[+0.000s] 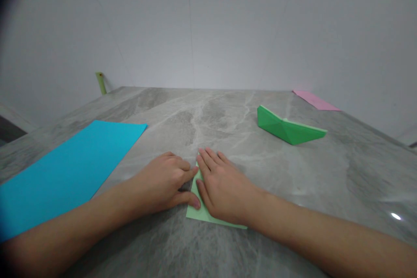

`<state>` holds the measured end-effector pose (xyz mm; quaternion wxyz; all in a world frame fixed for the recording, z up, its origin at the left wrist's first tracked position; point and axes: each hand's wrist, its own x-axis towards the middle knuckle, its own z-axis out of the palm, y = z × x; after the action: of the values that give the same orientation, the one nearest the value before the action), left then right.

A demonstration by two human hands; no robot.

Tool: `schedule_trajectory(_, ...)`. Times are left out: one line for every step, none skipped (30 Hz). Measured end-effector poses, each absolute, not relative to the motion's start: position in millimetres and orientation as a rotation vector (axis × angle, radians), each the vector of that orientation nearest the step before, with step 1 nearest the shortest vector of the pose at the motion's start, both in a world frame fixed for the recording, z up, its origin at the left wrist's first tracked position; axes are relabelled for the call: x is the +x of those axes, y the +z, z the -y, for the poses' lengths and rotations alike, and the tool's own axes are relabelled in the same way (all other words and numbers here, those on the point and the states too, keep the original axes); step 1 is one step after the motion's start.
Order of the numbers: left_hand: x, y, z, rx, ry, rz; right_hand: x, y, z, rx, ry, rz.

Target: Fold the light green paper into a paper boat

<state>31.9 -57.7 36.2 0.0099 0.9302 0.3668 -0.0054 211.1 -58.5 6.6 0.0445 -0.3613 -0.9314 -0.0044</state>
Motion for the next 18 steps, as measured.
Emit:
schedule_trajectory(31.6,36.1,57.6,2.907,-0.018,-1.14,211.0,6.9,57.9,-1.115,-0.005,2.845)
schedule_trajectory(31.4,36.1,57.6,2.909,-0.021,-1.139,211.1,7.0,57.2,-1.121,0.007,2.84)
schedule_trajectory(31.3,36.3,57.7,2.91,-0.024,-1.14,211.4,7.0,56.6,-1.126,0.023,2.83)
schedule_trajectory(31.3,36.5,57.7,2.911,-0.023,-1.142,211.9,6.8,56.1,-1.125,0.041,2.819)
schedule_trajectory(31.3,36.6,57.7,2.911,-0.023,-1.143,212.4,6.6,55.6,-1.125,0.06,2.808)
schedule_trajectory(31.3,36.7,57.7,2.91,-0.021,-1.142,213.0,6.3,55.2,-1.123,0.078,2.8)
schedule_trajectory(31.4,36.7,57.7,2.909,-0.02,-1.138,213.5,6.1,54.8,-1.122,0.096,2.797)
schedule_trajectory(31.5,36.7,57.6,2.908,-0.018,-1.132,213.9,6.0,54.4,-1.122,0.111,2.798)
schedule_trajectory(31.7,36.7,57.6,2.909,-0.018,-1.128,214.1,5.9,54.0,-1.124,0.119,2.801)
schedule_trajectory(31.9,36.7,57.5,2.912,-0.017,-1.131,214.2,6.0,53.5,-1.125,0.126,2.807)
schedule_trajectory(32.1,36.8,57.6,2.917,-0.011,-1.14,214.2,6.1,53.1,-1.125,0.132,2.811)
schedule_trajectory(32.4,37.0,57.8,2.923,0.005,-1.158,214.1,6.4,52.9,-1.124,0.139,2.811)
schedule_trajectory(32.6,37.1,58.0,2.929,0.025,-1.176,214.0,6.9,52.8,-1.12,0.147,2.811)
schedule_trajectory(32.8,37.2,58.3,2.935,0.048,-1.191,213.8,7.6,53.0,-1.117,0.156,2.809)
schedule_trajectory(32.8,37.2,58.6,2.939,0.071,-1.198,213.8,8.6,53.6,-1.113,0.164,2.808)
schedule_trajectory(32.7,37.0,58.9,2.939,0.089,-1.204,213.7,9.9,54.5,-1.112,0.168,2.808)
schedule_trajectory(32.3,36.6,59.1,2.932,0.097,-1.21,213.8,11.5,55.6,-1.113,0.167,2.808)
schedule_trajectory(31.7,36.1,59.0,2.924,0.104,-1.214,214.0,13.4,56.8,-1.116,0.163,2.809)
